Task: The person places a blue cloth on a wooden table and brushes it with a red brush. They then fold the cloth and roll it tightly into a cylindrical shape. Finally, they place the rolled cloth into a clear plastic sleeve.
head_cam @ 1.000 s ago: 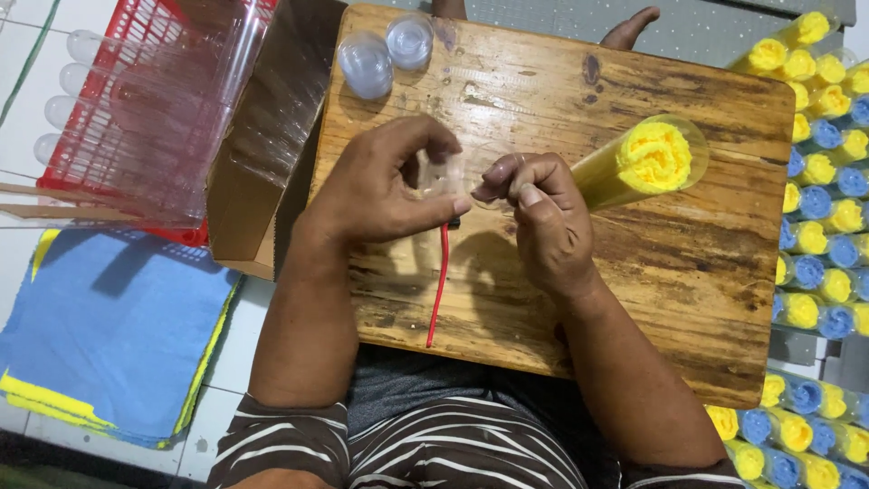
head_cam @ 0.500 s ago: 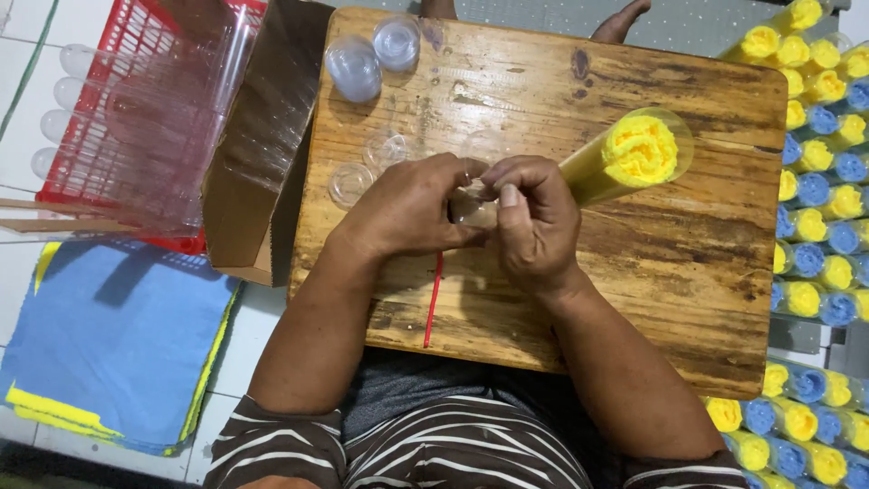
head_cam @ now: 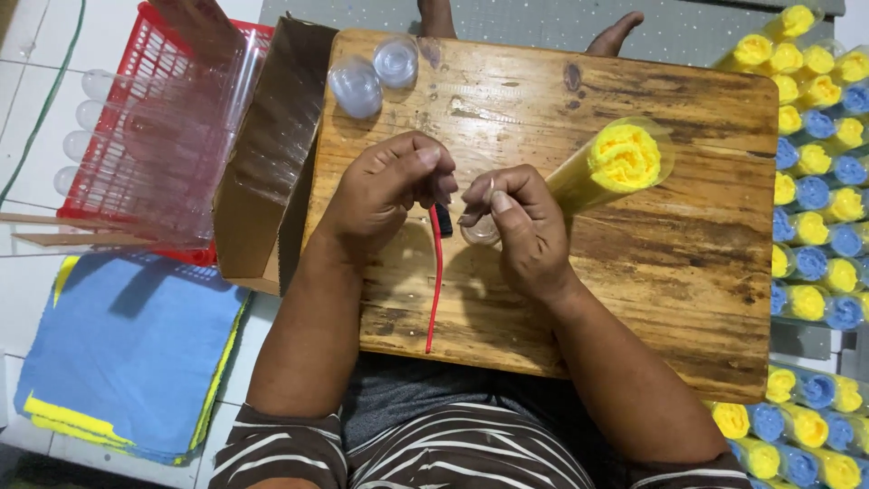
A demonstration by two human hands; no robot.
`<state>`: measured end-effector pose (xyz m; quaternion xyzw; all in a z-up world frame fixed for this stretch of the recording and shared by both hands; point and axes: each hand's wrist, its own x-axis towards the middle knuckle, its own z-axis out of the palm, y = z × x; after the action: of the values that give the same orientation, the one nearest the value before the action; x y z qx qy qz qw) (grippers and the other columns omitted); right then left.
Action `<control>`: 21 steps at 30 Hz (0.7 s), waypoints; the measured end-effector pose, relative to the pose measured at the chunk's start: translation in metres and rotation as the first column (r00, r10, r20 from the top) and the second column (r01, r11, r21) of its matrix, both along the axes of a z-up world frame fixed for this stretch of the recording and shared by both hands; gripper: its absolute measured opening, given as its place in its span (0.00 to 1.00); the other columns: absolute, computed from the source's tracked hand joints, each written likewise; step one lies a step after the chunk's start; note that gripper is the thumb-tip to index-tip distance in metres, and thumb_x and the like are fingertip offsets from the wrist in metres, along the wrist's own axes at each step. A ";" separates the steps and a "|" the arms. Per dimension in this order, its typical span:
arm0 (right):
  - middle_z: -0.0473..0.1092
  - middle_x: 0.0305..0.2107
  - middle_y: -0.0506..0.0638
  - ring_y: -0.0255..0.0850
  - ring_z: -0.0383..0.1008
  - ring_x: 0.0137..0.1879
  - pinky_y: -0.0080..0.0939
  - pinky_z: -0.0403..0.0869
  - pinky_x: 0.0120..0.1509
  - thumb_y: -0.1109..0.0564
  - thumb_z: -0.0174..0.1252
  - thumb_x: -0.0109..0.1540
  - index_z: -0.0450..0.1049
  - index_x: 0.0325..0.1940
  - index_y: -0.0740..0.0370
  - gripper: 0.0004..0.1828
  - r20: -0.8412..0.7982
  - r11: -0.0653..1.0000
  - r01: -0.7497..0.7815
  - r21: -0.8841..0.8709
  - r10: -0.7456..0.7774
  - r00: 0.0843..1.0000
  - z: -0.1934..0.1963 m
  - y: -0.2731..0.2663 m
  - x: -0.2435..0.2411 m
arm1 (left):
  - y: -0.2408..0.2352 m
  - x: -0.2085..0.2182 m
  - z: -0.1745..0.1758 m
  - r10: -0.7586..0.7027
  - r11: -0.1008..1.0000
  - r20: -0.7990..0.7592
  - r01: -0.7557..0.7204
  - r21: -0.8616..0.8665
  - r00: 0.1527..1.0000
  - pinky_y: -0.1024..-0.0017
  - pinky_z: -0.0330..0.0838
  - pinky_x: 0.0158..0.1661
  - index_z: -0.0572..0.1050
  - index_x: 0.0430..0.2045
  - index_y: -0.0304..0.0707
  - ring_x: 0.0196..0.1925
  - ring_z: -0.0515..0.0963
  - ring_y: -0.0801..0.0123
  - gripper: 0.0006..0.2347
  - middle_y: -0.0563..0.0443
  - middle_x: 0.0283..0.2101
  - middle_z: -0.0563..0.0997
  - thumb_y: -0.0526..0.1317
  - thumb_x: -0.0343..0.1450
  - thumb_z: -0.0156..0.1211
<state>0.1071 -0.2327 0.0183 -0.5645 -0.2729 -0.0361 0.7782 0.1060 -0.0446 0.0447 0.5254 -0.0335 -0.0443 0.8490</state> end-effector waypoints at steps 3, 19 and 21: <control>0.68 0.53 0.61 0.41 0.77 0.46 0.41 0.76 0.54 0.63 0.49 0.70 0.63 0.57 0.66 0.12 0.012 0.993 0.112 -0.038 -0.112 0.994 0.008 0.006 -0.002 | 0.006 0.003 -0.004 0.025 0.995 0.041 -0.021 -0.095 0.999 0.77 0.67 0.26 0.76 0.34 0.30 0.25 0.81 0.67 0.09 0.38 0.25 0.81 0.40 0.74 0.56; 0.62 0.70 0.62 0.36 0.68 0.62 0.40 0.71 0.66 0.50 0.47 0.74 0.53 0.78 0.68 0.32 0.097 0.988 -0.077 -0.134 0.091 0.991 0.014 0.005 -0.013 | -0.030 -0.009 0.006 0.044 0.998 0.377 -0.021 -0.066 0.925 0.76 0.72 0.32 0.77 0.33 0.25 0.26 0.75 0.75 0.05 0.45 0.21 0.77 0.32 0.74 0.60; 0.67 0.63 0.64 0.36 0.70 0.57 0.38 0.71 0.62 0.47 0.45 0.74 0.55 0.77 0.69 0.32 -0.050 0.998 -0.028 -0.059 0.025 0.998 -0.001 0.002 -0.015 | -0.032 -0.008 0.007 0.043 0.999 0.356 -0.030 -0.043 0.933 0.80 0.70 0.29 0.77 0.32 0.27 0.28 0.79 0.73 0.05 0.44 0.22 0.78 0.33 0.75 0.58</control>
<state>0.0919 -0.2304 0.0175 -0.5844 -0.2618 -0.0037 0.7680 0.0976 -0.0764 0.0522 0.5096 -0.1781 0.0683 0.8390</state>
